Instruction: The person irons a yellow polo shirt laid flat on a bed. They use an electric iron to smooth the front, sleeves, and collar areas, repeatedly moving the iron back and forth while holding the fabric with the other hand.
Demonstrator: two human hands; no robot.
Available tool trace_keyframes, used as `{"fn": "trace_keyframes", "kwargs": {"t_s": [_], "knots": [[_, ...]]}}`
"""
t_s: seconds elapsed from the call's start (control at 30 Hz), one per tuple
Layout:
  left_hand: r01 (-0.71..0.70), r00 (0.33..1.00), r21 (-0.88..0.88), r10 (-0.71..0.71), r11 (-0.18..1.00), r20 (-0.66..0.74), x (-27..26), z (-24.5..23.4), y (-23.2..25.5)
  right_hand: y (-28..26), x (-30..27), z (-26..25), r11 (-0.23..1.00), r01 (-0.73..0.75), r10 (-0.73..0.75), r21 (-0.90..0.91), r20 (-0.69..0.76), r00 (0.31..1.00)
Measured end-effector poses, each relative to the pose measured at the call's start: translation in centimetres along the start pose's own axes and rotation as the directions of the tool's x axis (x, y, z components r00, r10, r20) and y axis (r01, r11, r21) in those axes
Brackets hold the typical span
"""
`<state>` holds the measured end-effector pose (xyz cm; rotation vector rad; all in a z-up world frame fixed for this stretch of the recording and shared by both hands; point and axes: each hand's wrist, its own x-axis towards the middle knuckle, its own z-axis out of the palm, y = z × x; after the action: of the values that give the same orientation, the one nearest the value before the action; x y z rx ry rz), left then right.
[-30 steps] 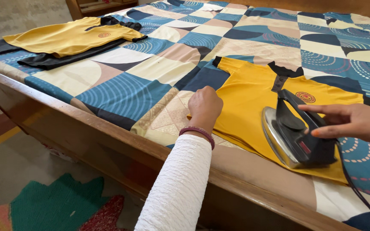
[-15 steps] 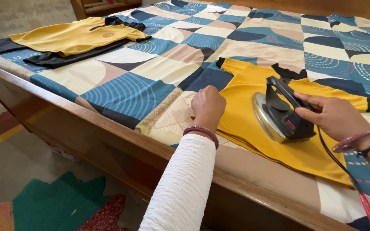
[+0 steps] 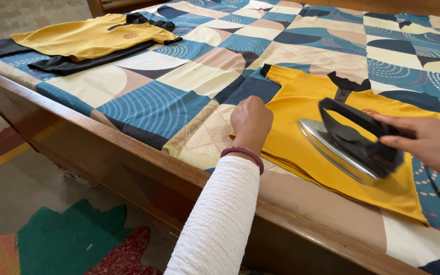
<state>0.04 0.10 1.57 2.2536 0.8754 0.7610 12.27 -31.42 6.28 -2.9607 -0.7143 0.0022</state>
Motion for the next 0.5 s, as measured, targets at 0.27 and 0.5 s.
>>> {"fn": "trace_keyframes", "kwargs": {"t_s": [0.27, 0.5], "knots": [[0.038, 0.984, -0.102, -0.055, 0.994, -0.172, 0.4, -1.4, -0.8, -4.5, -1.9, -1.3, 0.978, 0.199, -0.190, 0.066, -0.121, 0.974], [0.061, 0.982, -0.103, -0.078, 0.993, -0.170, 0.3, -1.6, -1.1, 10.9, 7.5, 0.0, 0.925, 0.060, -0.167, 0.376, 0.259, 0.951]]}}
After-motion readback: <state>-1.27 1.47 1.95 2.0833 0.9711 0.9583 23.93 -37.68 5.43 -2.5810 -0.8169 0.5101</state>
